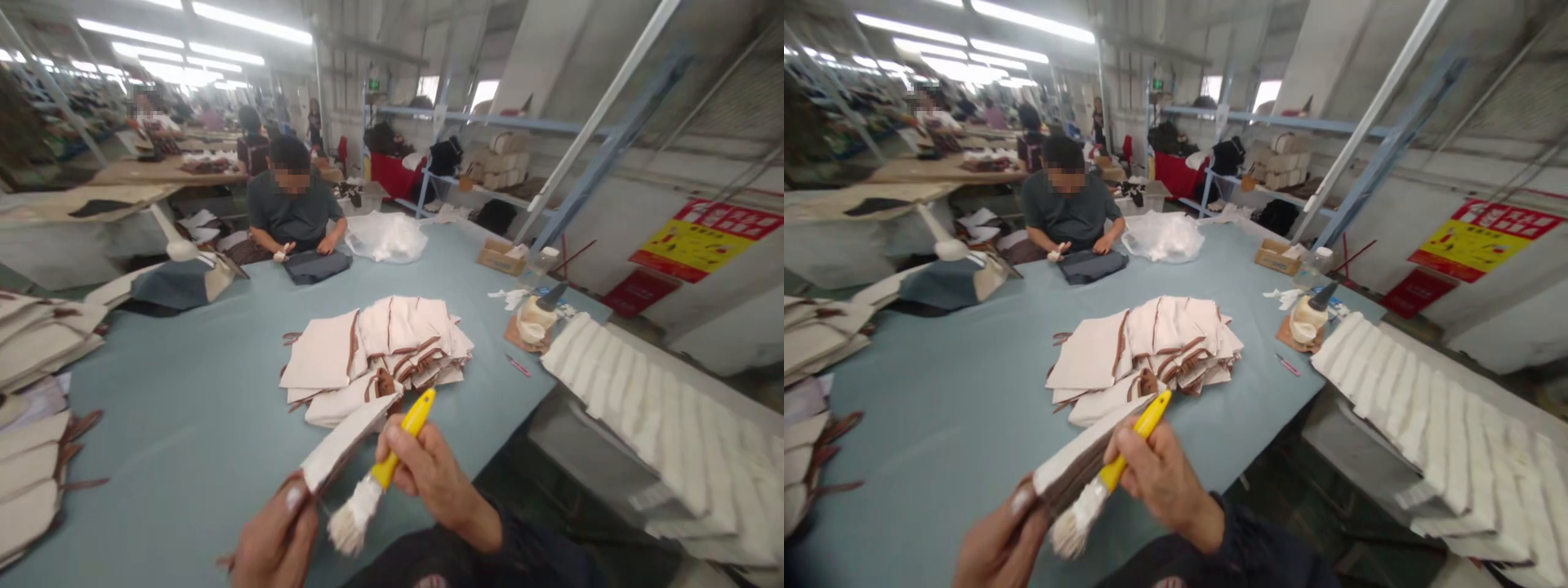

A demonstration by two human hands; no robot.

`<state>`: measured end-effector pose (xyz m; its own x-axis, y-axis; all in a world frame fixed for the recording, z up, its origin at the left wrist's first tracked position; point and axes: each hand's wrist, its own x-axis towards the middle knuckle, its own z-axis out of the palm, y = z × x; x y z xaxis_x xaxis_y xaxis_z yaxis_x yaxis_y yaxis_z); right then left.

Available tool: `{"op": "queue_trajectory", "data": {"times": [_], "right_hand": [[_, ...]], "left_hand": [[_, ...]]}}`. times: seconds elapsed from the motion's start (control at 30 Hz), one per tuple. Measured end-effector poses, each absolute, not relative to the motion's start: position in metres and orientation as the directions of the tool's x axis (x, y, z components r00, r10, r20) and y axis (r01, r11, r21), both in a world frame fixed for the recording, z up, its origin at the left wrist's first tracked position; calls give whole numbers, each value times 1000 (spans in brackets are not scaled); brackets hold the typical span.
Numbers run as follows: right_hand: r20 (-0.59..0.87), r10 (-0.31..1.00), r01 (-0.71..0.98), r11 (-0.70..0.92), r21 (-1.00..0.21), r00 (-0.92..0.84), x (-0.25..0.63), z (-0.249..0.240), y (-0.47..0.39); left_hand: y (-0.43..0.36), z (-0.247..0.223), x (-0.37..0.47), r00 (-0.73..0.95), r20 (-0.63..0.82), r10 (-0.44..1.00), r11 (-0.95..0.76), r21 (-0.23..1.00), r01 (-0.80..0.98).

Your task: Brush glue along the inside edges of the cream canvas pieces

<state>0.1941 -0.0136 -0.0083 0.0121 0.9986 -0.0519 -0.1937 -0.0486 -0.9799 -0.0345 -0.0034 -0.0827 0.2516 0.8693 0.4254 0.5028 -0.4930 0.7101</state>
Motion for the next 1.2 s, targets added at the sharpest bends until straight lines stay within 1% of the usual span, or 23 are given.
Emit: {"op": "queue_trajectory", "data": {"times": [0.03, 0.07, 0.1, 0.13, 0.17, 0.2, 0.23, 0.27, 0.3, 0.37, 0.47, 0.57, 0.67, 0.73, 0.8, 0.93, 1.0, 1.1, 1.2], "right_hand": [[24, 995, -185, 42, -982, 96, 198, -7, -13], [134, 972, -139, 162, -977, 193, 200, -6, -12], [264, 925, -44, 286, -957, 273, 202, -6, -10], [410, 860, 92, 402, -911, 305, 203, -6, -8], [552, 786, 238, 500, -833, 278, 202, -5, -5], [664, 718, 364, 574, -734, 207, 201, -6, 0], [736, 665, 454, 622, -638, 122, 198, -7, 5], [772, 634, 503, 653, -567, 47, 194, -8, 11], [786, 618, 524, 672, -523, -7, 190, -10, 16], [778, 626, 528, 682, -505, -64, 181, -16, 26], [750, 660, 514, 659, -550, -43, 174, -24, 33], [702, 711, 491, 595, -637, 50, 177, -24, 36], [605, 776, 441, 488, -753, 175, 187, -16, 45], [535, 807, 386, 424, -819, 250, 193, -14, 54], [487, 828, 349, 386, -854, 277, 197, -16, 64], [424, 877, 378, 323, -868, 226, 194, -33, 80], [420, 885, 410, 312, -857, 204, 188, -43, 84], [442, 878, 429, 332, -840, 185, 180, -49, 85], [464, 861, 433, 345, -833, 206, 177, -45, 84]], "left_hand": [[-1, -71, -30, 243, 316, 917, -396, 785, 477], [2, -60, -26, 195, 229, 954, -294, 842, 452], [6, -50, -23, 162, 150, 975, -206, 886, 415], [9, -42, -21, 148, 71, 986, -122, 921, 371], [11, -37, -20, 144, -1, 990, -45, 946, 321], [13, -32, -20, 157, -68, 985, 24, 965, 262], [13, -29, -20, 179, -125, 976, 89, 976, 198], [13, -27, -20, 203, -172, 964, 147, 981, 130], [13, -26, -21, 231, -210, 950, 201, 978, 65], [12, -23, -22, 286, -260, 922, 279, 960, -27], [14, -21, -26, 337, -266, 903, 290, 957, -20], [21, -26, -34, 381, -217, 899, 203, 976, 75], [26, -36, -45, 457, -154, 876, 91, 983, 158], [26, -42, -50, 482, -109, 869, 20, 982, 186], [24, -44, -51, 493, -69, 868, -37, 979, 203], [17, -40, -46, 485, 38, 873, -183, 949, 256], [13, -36, -43, 482, 92, 871, -255, 924, 286], [7, -32, -41, 514, 126, 849, -331, 885, 328], [2, -30, -40, 522, 129, 843, -359, 858, 368]]}}
